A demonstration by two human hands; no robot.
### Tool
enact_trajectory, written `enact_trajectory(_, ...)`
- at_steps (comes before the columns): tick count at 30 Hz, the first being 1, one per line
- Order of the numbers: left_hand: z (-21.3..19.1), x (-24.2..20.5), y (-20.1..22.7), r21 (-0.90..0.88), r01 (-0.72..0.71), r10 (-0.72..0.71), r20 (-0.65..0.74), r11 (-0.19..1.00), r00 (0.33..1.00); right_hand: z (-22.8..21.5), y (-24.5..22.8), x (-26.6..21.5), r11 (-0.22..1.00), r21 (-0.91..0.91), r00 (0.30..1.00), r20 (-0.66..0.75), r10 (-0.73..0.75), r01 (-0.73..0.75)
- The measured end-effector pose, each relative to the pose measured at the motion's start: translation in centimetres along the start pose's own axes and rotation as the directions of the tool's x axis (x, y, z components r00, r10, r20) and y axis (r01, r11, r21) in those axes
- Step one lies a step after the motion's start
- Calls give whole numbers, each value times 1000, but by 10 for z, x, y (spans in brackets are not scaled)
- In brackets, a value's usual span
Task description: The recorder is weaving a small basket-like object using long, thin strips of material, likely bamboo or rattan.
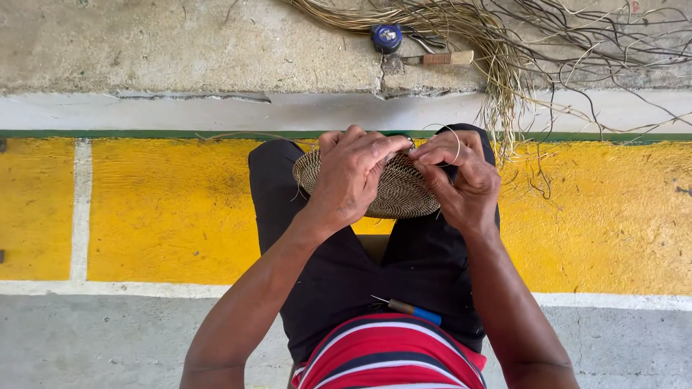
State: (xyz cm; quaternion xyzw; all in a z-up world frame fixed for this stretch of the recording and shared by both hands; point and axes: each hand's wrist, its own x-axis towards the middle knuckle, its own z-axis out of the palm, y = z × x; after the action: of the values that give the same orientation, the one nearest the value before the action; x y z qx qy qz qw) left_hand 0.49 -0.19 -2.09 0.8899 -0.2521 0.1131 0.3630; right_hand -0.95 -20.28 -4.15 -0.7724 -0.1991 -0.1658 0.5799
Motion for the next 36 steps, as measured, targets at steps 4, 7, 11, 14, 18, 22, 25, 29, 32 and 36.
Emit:
enact_trajectory(4,2,-1,0,8,4,-4,7,1000,1000,1,3,2,965,-246,996,18,-87,89)
enact_trajectory(7,3,-4,2,16,-1,1,-3,1000,1000,8,10,-6,965,-243,995,15,-98,99)
enact_trajectory(11,4,-13,-1,2,-20,20,-33,1000,999,-18,5,14,999,-35,953,302,13,-2)
enact_trajectory(14,-3,-16,8,17,-26,27,-81,1000,996,-42,47,23,946,123,872,438,219,-299)
enact_trajectory(18,3,-20,4,25,-38,40,-88,999,995,-24,37,44,900,133,753,605,259,-416)
enact_trajectory(22,2,-25,2,20,-56,58,-94,998,994,-17,43,50,828,212,698,665,266,-519)
enact_trajectory(25,1,-25,4,10,-64,64,-93,998,994,-17,59,42,775,272,682,683,262,-571)
enact_trajectory(29,1,-23,5,-6,-41,41,-74,999,996,-12,91,26,756,396,749,636,183,-521)
enact_trajectory(32,1,-18,9,21,-46,48,-81,999,996,-11,101,40,852,336,882,393,261,-402)
enact_trajectory(36,0,-13,8,23,-27,29,-81,999,996,-7,99,60,793,493,933,172,315,-358)
